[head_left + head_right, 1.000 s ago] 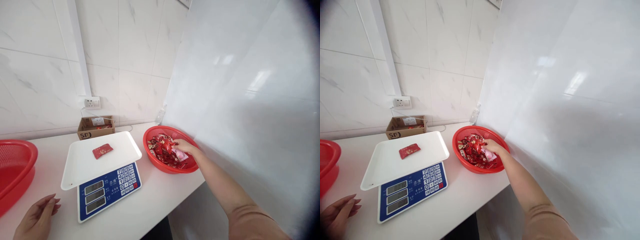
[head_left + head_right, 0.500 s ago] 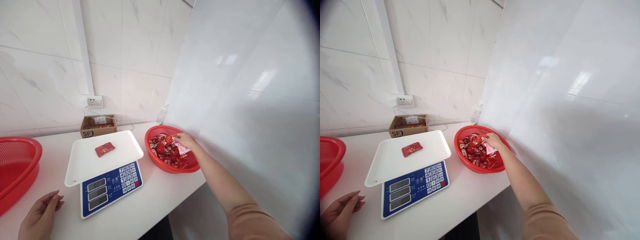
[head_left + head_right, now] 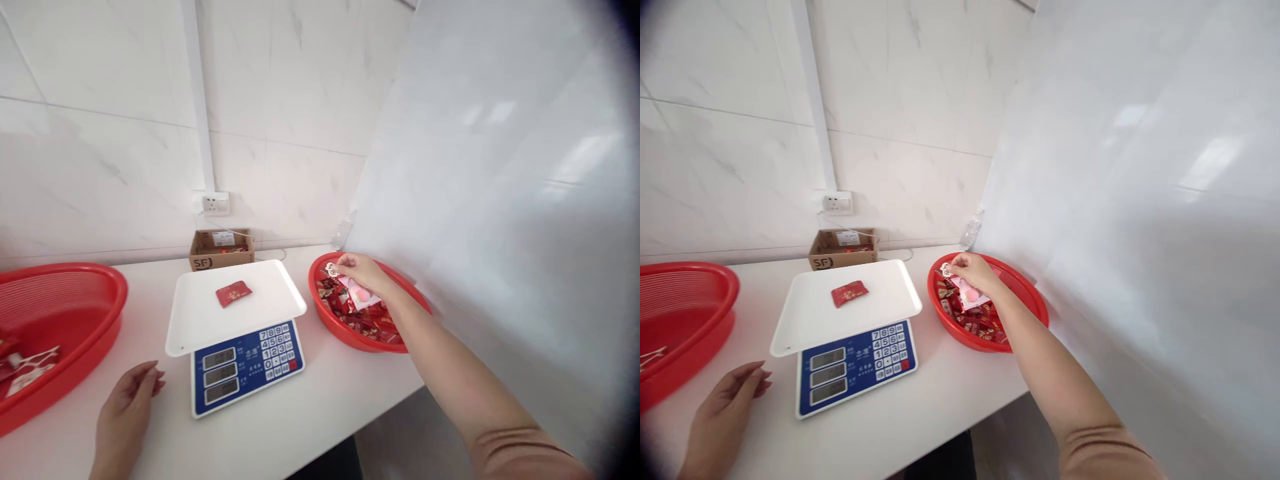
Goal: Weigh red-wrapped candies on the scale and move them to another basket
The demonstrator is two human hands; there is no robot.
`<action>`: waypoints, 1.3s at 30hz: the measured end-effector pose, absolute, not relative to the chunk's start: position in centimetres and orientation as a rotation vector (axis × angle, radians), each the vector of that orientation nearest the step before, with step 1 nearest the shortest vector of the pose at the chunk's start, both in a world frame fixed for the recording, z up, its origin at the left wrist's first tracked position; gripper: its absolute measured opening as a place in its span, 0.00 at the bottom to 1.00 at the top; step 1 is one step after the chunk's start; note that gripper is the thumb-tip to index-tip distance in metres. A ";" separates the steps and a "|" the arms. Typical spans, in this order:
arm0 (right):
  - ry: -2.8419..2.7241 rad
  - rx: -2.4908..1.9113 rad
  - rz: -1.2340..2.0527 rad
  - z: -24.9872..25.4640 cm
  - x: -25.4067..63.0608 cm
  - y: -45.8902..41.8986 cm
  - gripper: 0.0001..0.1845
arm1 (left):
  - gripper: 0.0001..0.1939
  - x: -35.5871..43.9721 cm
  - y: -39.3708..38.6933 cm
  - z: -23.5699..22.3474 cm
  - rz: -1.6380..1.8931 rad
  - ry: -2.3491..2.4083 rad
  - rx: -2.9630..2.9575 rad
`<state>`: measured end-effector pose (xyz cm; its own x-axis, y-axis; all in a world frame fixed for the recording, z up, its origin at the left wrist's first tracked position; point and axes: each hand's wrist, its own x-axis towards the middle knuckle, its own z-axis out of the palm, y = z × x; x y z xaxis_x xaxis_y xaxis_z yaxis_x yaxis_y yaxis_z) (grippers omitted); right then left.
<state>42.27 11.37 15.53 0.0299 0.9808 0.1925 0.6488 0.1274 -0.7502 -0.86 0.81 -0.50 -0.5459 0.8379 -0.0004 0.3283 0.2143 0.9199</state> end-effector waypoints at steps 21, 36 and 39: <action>-1.550 -1.356 0.665 12.8 24.9 15.6 0.06 | 0.19 0.6 -0.3 2.2 1.430 1.833 0.966; -1.661 -1.478 0.341 14.4 24.1 17.0 0.04 | 0.18 0.8 -0.5 2.7 1.425 1.831 0.951; -1.608 -1.387 0.331 14.8 24.4 16.7 0.05 | 0.18 0.8 -0.4 2.6 1.417 1.828 0.952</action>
<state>24.35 16.74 14.80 0.0976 0.8756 0.4731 0.6178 0.3193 -0.7186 0.81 -0.36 2.57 -0.5405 0.8400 -0.0482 0.1626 0.1606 0.9735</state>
